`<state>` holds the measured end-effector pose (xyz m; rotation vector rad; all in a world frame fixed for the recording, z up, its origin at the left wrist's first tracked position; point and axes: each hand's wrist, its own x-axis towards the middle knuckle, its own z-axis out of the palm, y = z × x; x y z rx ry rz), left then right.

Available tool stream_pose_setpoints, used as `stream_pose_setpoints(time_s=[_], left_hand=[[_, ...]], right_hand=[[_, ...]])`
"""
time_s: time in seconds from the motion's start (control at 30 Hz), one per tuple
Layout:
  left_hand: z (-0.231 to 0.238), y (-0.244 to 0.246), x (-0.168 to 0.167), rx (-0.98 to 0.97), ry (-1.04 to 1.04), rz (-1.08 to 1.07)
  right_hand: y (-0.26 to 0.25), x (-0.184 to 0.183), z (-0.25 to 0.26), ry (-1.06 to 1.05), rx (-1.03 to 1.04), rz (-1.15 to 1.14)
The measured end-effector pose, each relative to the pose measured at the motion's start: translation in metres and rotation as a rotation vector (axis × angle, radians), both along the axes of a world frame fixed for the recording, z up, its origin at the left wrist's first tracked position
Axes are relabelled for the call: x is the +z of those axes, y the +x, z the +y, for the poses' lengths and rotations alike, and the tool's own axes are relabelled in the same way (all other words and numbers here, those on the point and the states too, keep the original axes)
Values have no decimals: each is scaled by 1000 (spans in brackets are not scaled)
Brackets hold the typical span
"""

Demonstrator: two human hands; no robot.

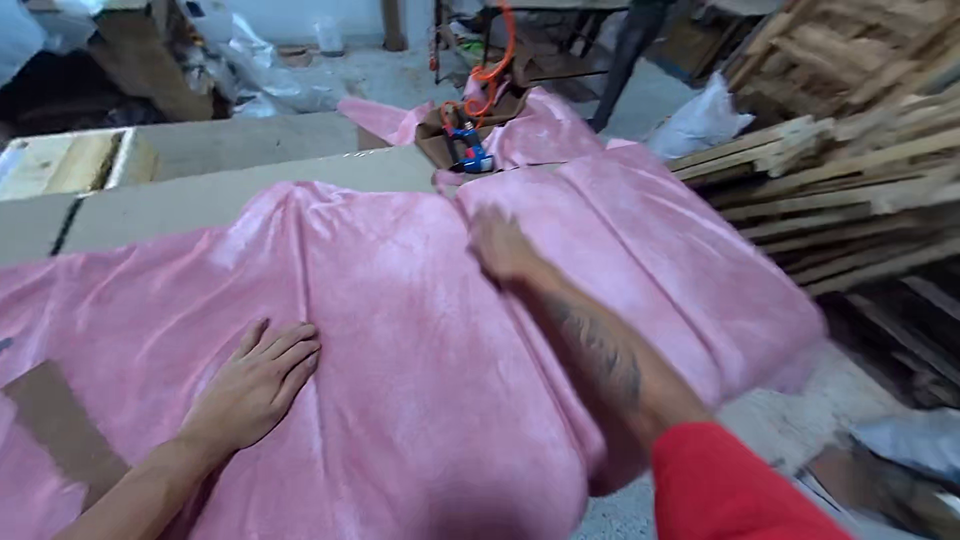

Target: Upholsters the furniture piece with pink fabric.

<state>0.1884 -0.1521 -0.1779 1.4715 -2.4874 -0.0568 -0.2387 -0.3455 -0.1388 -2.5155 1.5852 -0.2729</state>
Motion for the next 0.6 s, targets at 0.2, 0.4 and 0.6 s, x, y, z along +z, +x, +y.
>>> stream_pose_setpoints(time_s=[0.2,0.4,0.6], left_hand=[[0,-1,-5,-14,17,61],[-7,-3,9,-106,100,-18],[60,-38,12,162,4,115]], right_hand=[[-76,-14,262,18,-151,27],[-114,-48,427,-44,-343,34],[-71,-44,501,-160,-573,-99]])
